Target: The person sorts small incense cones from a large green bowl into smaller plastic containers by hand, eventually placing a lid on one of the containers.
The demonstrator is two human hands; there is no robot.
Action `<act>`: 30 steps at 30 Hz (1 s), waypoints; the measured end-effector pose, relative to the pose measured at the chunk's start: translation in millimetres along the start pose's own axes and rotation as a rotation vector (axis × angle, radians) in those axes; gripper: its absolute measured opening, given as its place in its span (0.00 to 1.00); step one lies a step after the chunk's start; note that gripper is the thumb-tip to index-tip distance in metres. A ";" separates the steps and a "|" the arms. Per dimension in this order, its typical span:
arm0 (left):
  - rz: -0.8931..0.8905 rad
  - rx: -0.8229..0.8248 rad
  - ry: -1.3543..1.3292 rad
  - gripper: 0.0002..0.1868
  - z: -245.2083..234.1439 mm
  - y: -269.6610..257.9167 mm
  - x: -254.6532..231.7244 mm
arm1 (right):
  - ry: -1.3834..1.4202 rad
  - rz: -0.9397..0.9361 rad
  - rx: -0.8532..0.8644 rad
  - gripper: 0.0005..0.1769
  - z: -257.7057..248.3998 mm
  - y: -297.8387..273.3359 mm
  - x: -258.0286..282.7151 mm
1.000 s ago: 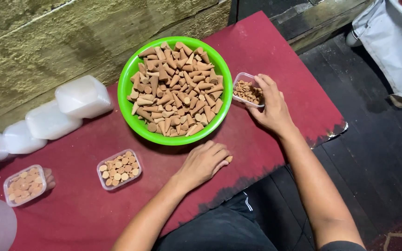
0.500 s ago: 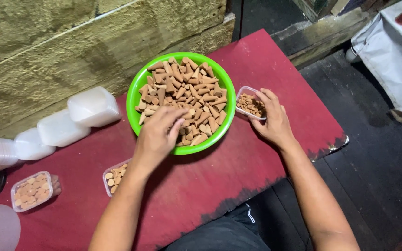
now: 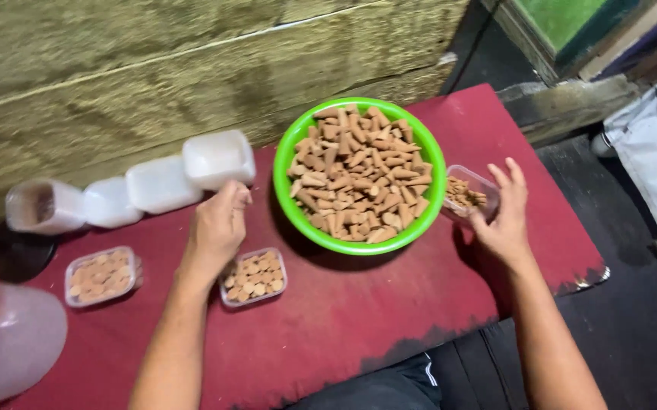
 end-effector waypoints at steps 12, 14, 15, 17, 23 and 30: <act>-0.237 0.089 -0.055 0.05 -41.9 -73.4 65.4 | -0.209 -0.282 -0.315 0.17 -10.3 39.0 130.2; -0.214 0.089 -0.086 0.06 -38.9 -79.2 72.7 | -0.186 -0.224 -0.295 0.18 -11.8 31.2 129.4; -0.186 0.088 -0.112 0.07 -36.2 -80.6 75.2 | -0.160 -0.165 -0.280 0.19 -13.2 27.8 126.5; -0.141 0.096 -0.105 0.15 -26.4 -84.4 87.4 | -0.128 -0.195 -0.300 0.15 -12.4 14.5 142.9; -0.166 0.225 -0.286 0.04 -33.6 -88.0 78.9 | 0.184 -0.350 -0.087 0.12 43.6 -37.3 203.8; -0.283 0.416 -0.468 0.20 -22.7 -94.1 83.2 | 0.349 -0.514 0.394 0.24 158.4 -54.7 274.9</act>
Point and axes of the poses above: each hand's wrist, its own y-axis towards the middle knuckle, its own z-axis out of the palm, x = y × z, the point moved 5 cm from there along y, towards the middle knuckle, and after that the axes turned 4 degrees about -x, right-handed, at the moved point
